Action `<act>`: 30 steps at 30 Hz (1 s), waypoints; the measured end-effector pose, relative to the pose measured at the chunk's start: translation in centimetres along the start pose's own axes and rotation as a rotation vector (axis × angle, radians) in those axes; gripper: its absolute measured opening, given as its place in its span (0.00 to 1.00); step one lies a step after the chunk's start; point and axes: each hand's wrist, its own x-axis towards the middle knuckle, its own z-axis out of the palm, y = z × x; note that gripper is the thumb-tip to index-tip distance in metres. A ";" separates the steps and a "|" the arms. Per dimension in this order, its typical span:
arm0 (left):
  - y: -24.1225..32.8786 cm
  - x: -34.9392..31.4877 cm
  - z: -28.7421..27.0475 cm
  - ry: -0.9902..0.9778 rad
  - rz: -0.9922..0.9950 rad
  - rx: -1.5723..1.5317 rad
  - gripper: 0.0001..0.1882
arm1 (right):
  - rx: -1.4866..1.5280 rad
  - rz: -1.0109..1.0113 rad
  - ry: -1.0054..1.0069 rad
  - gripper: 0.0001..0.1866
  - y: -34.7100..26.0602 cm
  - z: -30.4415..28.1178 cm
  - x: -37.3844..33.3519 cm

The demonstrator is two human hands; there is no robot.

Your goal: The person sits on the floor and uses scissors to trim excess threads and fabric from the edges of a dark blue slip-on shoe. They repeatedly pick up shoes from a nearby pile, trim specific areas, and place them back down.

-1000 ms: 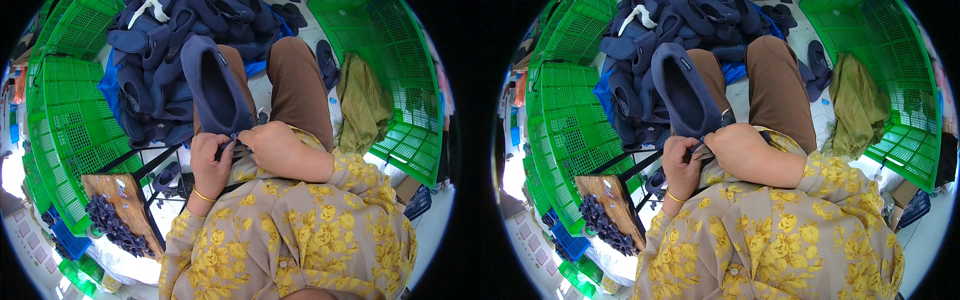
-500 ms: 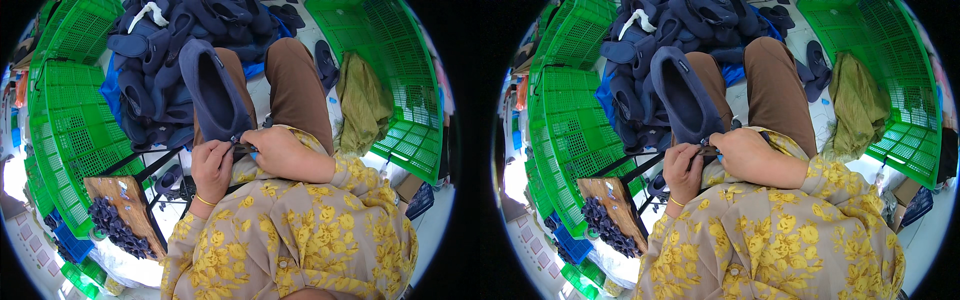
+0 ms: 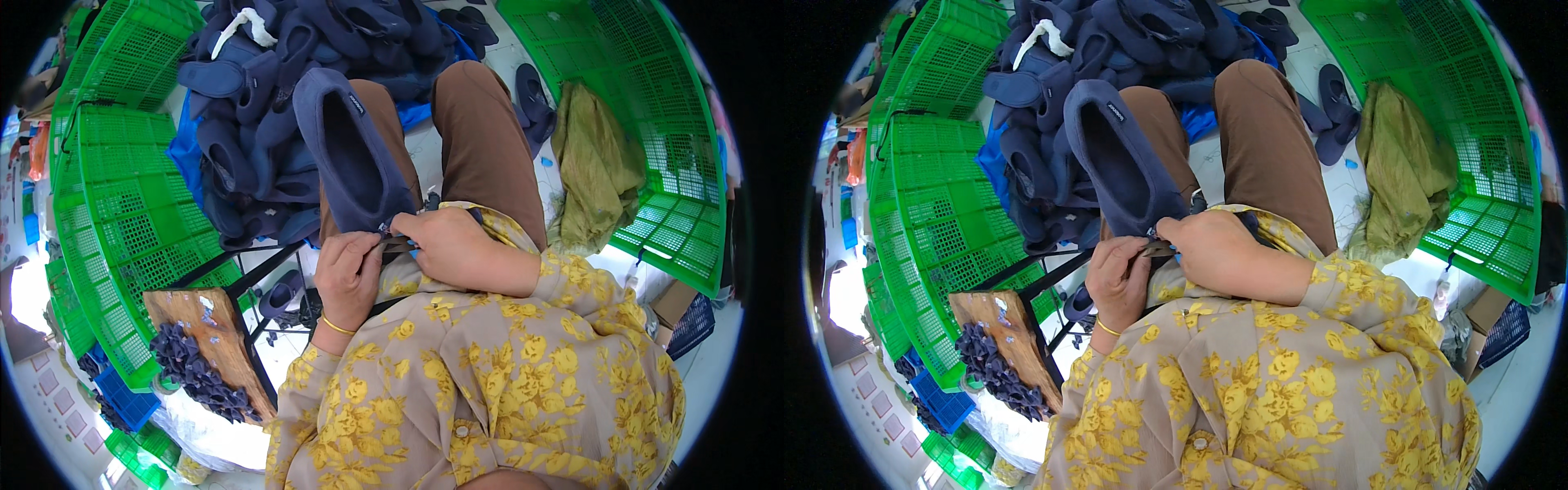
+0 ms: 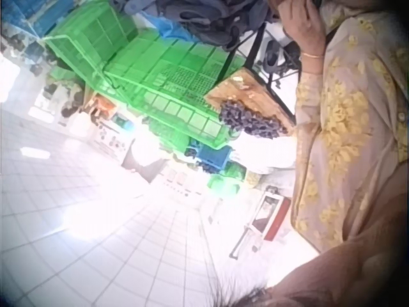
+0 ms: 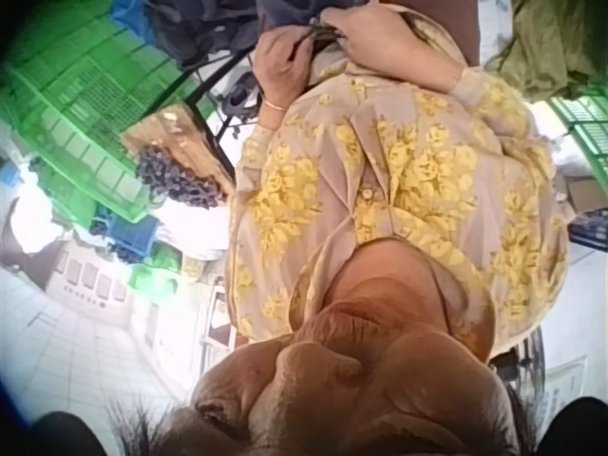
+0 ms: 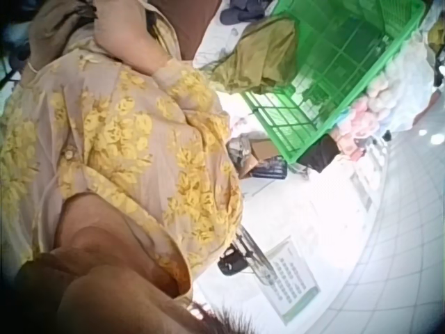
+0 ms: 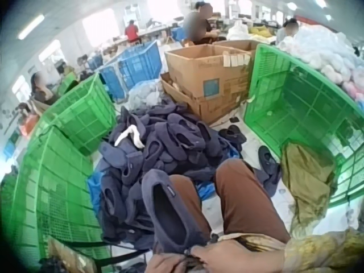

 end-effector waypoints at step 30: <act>0.2 0.1 0.4 0.019 0.085 0.052 0.11 | 0.410 -0.215 0.072 0.17 1.5 1.4 1.9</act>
